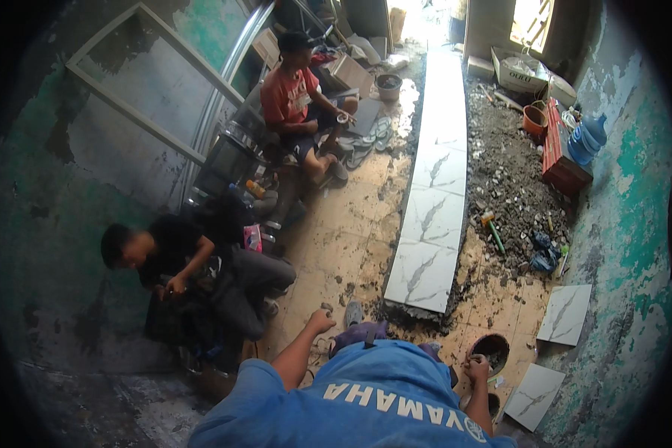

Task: The person installs a floor tile by placing it onto the mortar by hand, aligning it with a metal straight edge, and tapping it with a mallet.

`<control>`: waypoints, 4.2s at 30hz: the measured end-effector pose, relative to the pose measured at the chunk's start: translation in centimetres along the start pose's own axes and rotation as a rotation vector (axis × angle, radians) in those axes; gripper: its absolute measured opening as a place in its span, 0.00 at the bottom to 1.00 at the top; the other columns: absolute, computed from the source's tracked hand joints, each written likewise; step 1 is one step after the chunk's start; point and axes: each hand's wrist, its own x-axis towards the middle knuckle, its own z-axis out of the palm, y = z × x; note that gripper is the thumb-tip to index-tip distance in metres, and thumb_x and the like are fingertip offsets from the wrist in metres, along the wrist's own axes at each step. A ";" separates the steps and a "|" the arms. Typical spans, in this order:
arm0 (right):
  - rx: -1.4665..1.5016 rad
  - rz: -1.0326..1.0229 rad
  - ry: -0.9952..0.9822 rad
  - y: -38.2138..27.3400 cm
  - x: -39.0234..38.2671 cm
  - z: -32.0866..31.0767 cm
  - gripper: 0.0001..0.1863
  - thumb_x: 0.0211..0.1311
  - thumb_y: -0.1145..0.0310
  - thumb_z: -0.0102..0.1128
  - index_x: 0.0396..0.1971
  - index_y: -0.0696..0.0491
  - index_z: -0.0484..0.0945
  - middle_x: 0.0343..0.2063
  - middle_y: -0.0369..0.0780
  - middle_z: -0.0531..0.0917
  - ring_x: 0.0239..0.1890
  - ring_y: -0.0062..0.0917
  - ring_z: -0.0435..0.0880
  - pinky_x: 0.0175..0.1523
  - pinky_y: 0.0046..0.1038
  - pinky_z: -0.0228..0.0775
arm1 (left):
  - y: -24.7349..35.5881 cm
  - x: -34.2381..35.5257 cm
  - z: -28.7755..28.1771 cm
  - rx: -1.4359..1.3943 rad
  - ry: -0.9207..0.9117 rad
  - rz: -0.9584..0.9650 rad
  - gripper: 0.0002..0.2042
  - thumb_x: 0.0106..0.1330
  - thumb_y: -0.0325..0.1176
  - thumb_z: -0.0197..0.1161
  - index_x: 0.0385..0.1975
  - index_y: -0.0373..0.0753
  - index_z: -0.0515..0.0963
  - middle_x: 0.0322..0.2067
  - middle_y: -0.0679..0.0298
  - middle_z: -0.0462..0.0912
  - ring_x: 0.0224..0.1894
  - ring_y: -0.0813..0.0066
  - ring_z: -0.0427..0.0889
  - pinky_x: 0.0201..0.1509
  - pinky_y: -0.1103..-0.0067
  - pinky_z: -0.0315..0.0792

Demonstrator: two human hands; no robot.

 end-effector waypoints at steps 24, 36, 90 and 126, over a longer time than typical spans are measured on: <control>-0.008 0.087 0.009 0.5 0.2 0.4 0.12 0.60 0.78 0.53 0.25 0.51 0.58 0.23 0.42 0.78 0.21 0.25 0.80 0.20 0.24 0.66 | -1.5 0.0 0.8 -0.191 0.056 -0.105 0.12 0.44 0.28 0.65 0.30 0.38 0.73 0.29 0.52 0.81 0.36 0.55 0.81 0.41 0.70 0.73; 0.133 0.132 0.009 2.6 1.9 0.0 0.07 0.62 0.79 0.47 0.33 0.53 0.60 0.24 0.44 0.77 0.18 0.23 0.76 0.16 0.24 0.62 | 0.2 -0.6 -0.7 -0.123 0.024 -0.053 0.11 0.45 0.25 0.62 0.29 0.37 0.71 0.30 0.52 0.80 0.36 0.55 0.79 0.41 0.71 0.72; -0.611 0.257 0.665 6.5 21.7 -39.4 0.44 0.50 0.46 0.65 0.63 0.57 0.61 0.61 0.57 0.63 0.65 0.47 0.61 0.67 0.40 0.55 | 18.9 11.5 2.5 0.270 -0.152 0.176 0.18 0.51 0.31 0.64 0.43 0.32 0.78 0.33 0.47 0.83 0.36 0.60 0.84 0.42 0.71 0.75; -0.900 0.825 0.513 38.4 38.7 -55.5 0.39 0.55 0.54 0.63 0.63 0.58 0.60 0.57 0.54 0.68 0.60 0.46 0.68 0.63 0.41 0.61 | 46.0 8.0 12.8 0.398 -0.272 -0.290 0.11 0.60 0.26 0.58 0.42 0.31 0.74 0.29 0.63 0.80 0.28 0.79 0.77 0.32 0.82 0.73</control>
